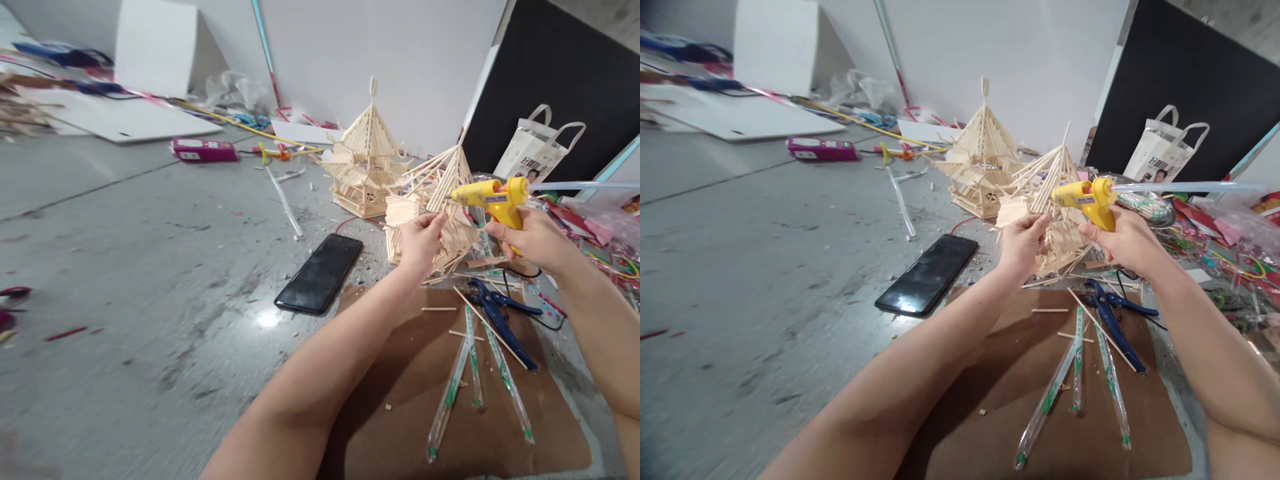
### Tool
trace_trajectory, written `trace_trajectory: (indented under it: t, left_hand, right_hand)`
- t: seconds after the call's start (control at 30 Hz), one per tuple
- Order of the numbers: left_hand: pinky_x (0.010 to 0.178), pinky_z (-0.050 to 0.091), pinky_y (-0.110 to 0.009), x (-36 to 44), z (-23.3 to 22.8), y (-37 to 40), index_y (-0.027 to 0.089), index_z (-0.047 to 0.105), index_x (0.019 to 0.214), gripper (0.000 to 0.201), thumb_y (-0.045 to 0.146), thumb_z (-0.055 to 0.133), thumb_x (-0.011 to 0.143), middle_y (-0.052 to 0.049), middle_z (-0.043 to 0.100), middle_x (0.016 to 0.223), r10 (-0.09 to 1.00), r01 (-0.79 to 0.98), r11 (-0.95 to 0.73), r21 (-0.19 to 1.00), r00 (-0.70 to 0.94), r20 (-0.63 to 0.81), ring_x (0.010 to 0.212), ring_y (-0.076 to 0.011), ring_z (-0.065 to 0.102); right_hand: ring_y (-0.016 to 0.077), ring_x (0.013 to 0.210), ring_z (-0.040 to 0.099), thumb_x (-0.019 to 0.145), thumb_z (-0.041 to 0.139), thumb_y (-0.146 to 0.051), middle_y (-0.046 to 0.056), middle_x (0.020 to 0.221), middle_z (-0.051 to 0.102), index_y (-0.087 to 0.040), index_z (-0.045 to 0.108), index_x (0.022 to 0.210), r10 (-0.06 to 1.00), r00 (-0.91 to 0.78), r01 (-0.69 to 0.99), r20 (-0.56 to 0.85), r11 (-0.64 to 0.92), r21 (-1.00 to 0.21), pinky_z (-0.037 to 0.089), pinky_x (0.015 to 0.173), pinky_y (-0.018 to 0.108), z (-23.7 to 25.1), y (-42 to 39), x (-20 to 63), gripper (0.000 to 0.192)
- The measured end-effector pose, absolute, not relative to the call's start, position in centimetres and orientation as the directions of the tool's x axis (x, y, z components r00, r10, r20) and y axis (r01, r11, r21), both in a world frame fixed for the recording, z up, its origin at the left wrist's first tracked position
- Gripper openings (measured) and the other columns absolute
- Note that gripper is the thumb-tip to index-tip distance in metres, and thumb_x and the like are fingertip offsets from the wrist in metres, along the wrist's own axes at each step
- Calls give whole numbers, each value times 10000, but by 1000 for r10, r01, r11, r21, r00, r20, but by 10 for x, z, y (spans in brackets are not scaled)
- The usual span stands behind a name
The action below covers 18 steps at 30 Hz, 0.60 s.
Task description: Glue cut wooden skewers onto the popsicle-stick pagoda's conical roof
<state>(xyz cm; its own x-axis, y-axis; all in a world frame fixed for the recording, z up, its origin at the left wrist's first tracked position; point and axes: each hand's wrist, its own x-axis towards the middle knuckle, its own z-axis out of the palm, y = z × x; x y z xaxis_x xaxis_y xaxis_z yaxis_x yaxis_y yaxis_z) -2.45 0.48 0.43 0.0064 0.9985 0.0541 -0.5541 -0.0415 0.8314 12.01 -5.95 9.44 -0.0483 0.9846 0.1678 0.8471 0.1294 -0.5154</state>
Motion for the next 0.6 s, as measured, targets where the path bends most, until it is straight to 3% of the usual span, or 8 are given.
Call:
trace_trajectory:
  t: [0.6]
  left_hand:
    - [316,199,-164,-25,3,5,128,568,586,233,331,667,639,91,354,356,997,-563,-56,825,12,76,287,-11,280]
  right_hand:
    - [121,374,467,733,535,-559,-33,417,499,-209,525,734,973,-30,843,229,148,-517,380,425,291,96,-57,120,351]
